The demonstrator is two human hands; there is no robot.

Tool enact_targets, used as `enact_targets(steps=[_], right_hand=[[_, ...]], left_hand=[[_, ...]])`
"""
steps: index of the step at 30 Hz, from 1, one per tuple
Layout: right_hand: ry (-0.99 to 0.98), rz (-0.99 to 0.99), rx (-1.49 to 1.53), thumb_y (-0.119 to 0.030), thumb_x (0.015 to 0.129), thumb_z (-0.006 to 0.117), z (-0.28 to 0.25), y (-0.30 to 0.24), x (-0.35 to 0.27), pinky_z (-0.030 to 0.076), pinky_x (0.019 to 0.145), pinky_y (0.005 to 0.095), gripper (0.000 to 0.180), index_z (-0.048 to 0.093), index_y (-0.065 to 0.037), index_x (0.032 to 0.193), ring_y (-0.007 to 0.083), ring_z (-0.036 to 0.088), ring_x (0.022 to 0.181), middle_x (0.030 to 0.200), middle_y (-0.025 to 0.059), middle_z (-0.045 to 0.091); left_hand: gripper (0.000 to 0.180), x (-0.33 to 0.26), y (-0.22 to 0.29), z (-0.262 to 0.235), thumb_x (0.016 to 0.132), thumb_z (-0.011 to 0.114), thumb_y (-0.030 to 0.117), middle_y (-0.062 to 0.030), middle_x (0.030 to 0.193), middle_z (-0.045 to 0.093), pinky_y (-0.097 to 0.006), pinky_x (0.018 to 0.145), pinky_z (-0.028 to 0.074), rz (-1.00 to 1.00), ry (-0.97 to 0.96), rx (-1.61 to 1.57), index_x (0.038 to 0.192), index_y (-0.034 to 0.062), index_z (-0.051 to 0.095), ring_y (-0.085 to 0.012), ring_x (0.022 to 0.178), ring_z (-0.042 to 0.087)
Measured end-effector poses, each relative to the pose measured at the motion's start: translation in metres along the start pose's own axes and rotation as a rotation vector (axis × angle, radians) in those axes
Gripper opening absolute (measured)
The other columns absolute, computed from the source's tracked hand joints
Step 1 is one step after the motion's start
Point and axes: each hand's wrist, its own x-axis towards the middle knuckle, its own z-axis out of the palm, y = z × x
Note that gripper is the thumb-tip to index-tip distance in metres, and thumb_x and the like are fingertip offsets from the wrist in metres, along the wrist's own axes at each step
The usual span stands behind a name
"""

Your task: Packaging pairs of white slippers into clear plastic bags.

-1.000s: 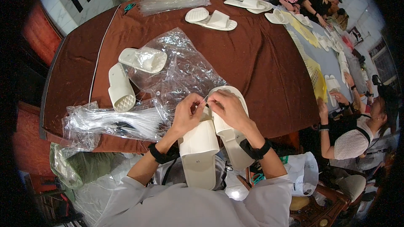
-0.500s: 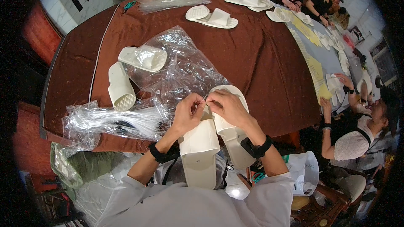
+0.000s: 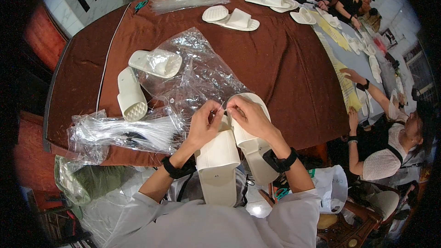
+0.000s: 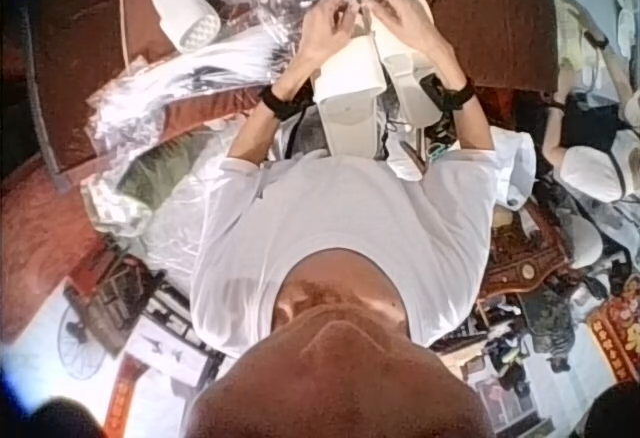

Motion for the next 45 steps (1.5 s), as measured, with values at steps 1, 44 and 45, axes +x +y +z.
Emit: enact_targets(steps=[1, 44, 45], right_hand=[[-0.001, 0.001, 0.0, -0.008, 0.094, 0.059, 0.0, -0.001, 0.0, 0.048, 0.065, 0.0336, 0.008, 0.056, -0.002, 0.099, 0.023, 0.059, 0.073, 0.087, 0.0096, 0.061], [0.573, 0.2, -0.21, -0.009, 0.072, 0.073, 0.077, -0.028, -0.107, 0.047, 0.078, 0.0421, 0.037, 0.06, 0.0, 0.105, 0.0355, 0.058, 0.09, 0.095, 0.0164, 0.062], [0.592, 0.201, -0.223, -0.009, 0.072, 0.073, 0.075, -0.028, -0.109, 0.047, 0.078, 0.0421, 0.037, 0.06, 0.0, 0.105, 0.0355, 0.058, 0.09, 0.095, 0.0164, 0.062]], left_hand=[[0.008, 0.0, -0.002, 0.0, 0.087, 0.062, 0.005, -0.012, 0.079, 0.059, -0.035, 0.056, 0.044, -0.016, -0.012, 0.007, 0.093, 0.0027, 0.057, -0.0237, 0.059, 0.056], [0.029, -0.022, 0.02, -0.055, 0.087, 0.068, 0.008, -0.0169, 0.099, 0.063, -0.04, 0.078, 0.049, 0.264, 0.191, 0.264, 0.114, 0.0007, 0.063, -0.031, 0.089, 0.062], [0.031, -0.023, 0.016, -0.062, 0.086, 0.068, 0.01, -0.0184, 0.103, 0.062, -0.043, 0.084, 0.046, 0.236, 0.199, 0.386, 0.115, 0.0008, 0.061, -0.0354, 0.096, 0.059]])
